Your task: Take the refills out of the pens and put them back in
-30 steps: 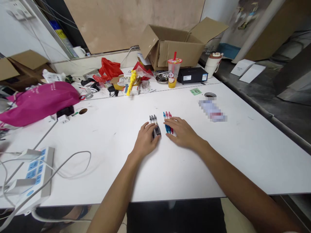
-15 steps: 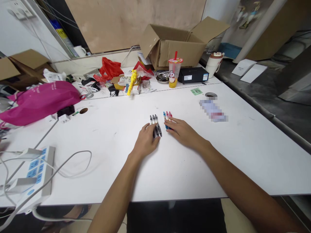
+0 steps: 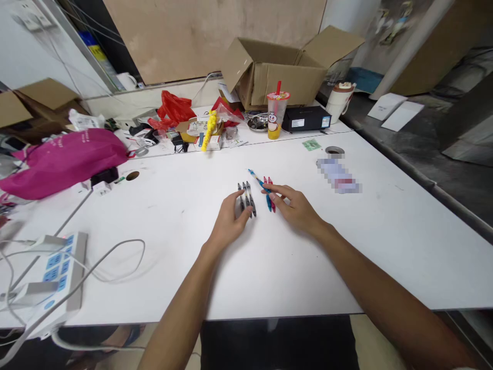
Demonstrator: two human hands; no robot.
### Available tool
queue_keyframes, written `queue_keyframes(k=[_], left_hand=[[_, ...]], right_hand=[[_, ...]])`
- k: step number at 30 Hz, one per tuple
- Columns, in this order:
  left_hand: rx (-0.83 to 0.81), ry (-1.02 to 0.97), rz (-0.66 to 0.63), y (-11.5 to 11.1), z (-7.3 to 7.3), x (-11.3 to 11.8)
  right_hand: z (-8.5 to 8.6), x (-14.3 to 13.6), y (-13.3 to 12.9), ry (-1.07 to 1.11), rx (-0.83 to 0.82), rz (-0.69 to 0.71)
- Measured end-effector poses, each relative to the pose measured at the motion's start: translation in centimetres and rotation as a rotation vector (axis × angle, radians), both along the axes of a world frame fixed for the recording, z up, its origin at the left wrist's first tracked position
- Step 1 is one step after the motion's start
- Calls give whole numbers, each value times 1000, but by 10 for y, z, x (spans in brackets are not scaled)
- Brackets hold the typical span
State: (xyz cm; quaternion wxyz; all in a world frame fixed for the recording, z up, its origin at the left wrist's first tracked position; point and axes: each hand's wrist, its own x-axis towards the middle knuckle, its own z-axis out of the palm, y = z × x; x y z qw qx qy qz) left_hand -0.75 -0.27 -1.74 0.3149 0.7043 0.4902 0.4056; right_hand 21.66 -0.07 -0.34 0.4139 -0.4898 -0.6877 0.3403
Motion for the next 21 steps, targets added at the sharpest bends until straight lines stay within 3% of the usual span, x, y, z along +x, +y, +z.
queue_keyframes(k=[5, 7, 11, 13, 15, 18, 21], left_hand=[[-343, -640, 75, 8, 8, 0], [-416, -778, 82, 9, 12, -2], [-477, -854, 34, 7, 15, -3], [-478, -847, -1, 6, 15, -1], [-463, -828, -4, 5, 14, 1], [-441, -822, 53, 5, 14, 5], [-446, -812, 122, 4, 13, 8]], right_hand=[[6, -7, -6, 206, -88, 246], [4, -11, -7, 267, -129, 283], [-6, -20, -4, 445, -351, 262], [-11, -22, -2, 436, -568, 279], [-13, -23, -1, 368, -666, 342], [-9, -22, -4, 231, -505, 362], [-4, -20, -10, -60, -193, 226]])
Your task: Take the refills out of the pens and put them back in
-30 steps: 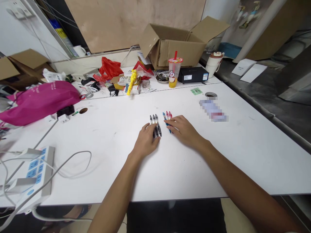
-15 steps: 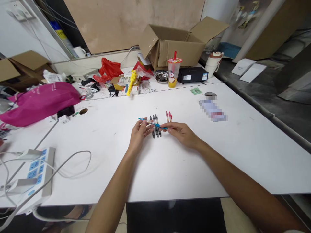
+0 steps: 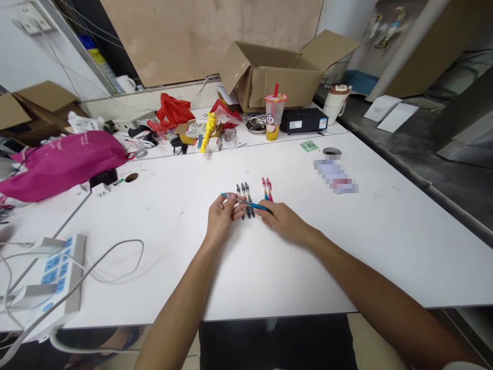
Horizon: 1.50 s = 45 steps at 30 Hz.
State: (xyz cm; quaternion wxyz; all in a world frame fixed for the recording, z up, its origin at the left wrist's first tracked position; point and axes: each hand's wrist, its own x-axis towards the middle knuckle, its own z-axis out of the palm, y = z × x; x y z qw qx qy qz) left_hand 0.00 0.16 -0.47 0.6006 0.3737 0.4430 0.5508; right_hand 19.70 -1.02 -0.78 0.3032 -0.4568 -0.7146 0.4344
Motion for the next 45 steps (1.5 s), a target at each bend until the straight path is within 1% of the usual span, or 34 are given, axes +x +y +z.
queue_keyframes(k=[2, 3, 5, 7, 10, 12, 14, 16, 19, 23, 26, 29, 32, 38, 41, 45], left_hand=[[-13, 30, 18, 0, -2, 0], [-12, 42, 22, 1, -2, 1], [1, 48, 27, 1, -4, 1], [13, 34, 36, 1, -5, 2], [16, 19, 54, -1, -5, 3], [11, 17, 60, -2, -5, 4], [6, 12, 64, -2, -5, 5], [2, 11, 64, -3, -5, 6], [-3, 16, 56, -5, -4, 7], [0, 11, 50, -5, -4, 8], [2, 8, 51, -5, -5, 9], [3, 7, 55, -5, -5, 10], [-1, 0, 62, -5, -5, 10], [-56, -33, 81, -1, -5, 8], [-69, -93, 99, -1, -4, 7], [-101, -170, 150, -1, 1, 6]], right_hand=[[2, 1, -2, -168, 145, -61], [2, 1, -3, -200, 165, -71], [1, 1, -3, -155, 137, -69], [-1, 0, -2, -41, 115, -78], [-4, -1, 1, 108, 116, -130], [-6, -1, 2, 164, 74, -127], [-8, -1, 3, 190, 75, -127], [-10, -1, 4, 208, 114, -161], [-11, -1, 6, 212, 104, -180], [-11, -2, 6, 185, 134, -204], [-11, -2, 5, 186, 108, -199], [-10, -2, 5, 159, 143, -213], [-8, -2, 5, 130, 125, -206], [-3, -1, 4, 154, 329, -199], [-3, -1, 3, 181, 317, -191], [-1, 4, 5, 213, 270, -247]])
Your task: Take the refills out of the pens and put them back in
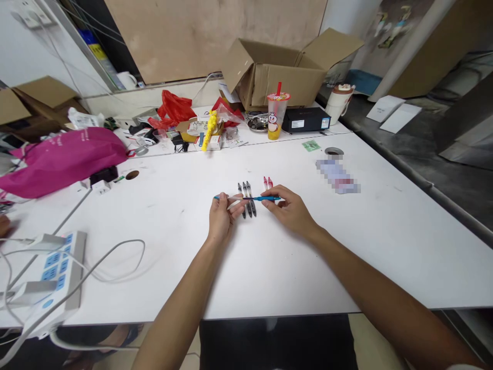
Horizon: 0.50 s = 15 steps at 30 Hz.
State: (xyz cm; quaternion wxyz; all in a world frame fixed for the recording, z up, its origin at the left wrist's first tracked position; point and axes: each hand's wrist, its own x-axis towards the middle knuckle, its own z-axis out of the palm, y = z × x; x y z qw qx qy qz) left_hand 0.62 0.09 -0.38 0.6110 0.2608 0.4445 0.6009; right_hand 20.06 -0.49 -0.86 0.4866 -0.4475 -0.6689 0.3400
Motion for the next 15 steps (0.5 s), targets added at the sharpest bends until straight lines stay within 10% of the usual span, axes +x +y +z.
queue_keyframes(k=[15], left_hand=[[49, 27, 57, 0, 0, -5]], right_hand=[[0, 17, 11, 214, -200, 11]])
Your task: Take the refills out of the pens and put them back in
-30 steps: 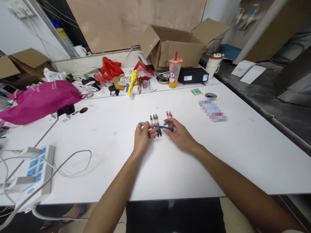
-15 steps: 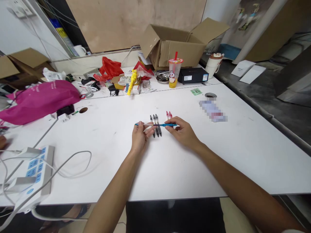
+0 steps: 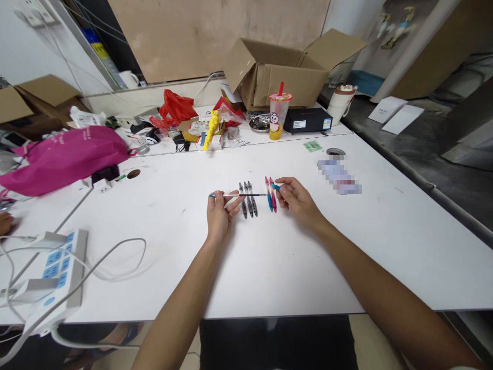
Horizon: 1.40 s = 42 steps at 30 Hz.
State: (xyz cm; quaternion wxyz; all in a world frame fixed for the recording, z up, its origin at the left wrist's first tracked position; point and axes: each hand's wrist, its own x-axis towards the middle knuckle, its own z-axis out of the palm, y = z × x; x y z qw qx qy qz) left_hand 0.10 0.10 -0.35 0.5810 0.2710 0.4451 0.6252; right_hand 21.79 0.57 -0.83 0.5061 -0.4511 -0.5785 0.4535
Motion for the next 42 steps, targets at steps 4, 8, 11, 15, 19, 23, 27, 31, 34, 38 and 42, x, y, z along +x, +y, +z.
queue_keyframes(k=[4, 8, 11, 15, 19, 23, 27, 31, 34, 38, 42], left_hand=[[22, 30, -22, -1, 0, 2], [37, 55, -40, -2, 1, 3], [40, 70, -47, -3, 1, 5], [34, 76, -56, -3, 0, 6], [10, 94, -4, -1, 0, 2], [-8, 85, 69, 2, 0, -6], [-3, 82, 93, 3, -1, -9], [5, 74, 69, 3, -1, -6], [12, 58, 40, 1, 0, 0], [25, 27, -75, -5, -2, 11], [28, 3, -145, -6, -4, 14]], right_hand=[[-3, -7, -5, -141, -35, 36], [-6, -11, -7, -209, -26, -24], [-9, -12, -6, -217, -34, -49], [-9, -11, -6, -216, -25, -60], [-3, -9, -6, -219, 9, -63], [1, -5, -5, -231, 19, -83], [3, -2, -4, -237, 29, -102], [4, -2, -4, -265, 17, -86], [3, -4, -5, -276, 10, -57], [-2, -12, -10, -304, -10, -16], [-4, -15, -12, -304, -15, 55]])
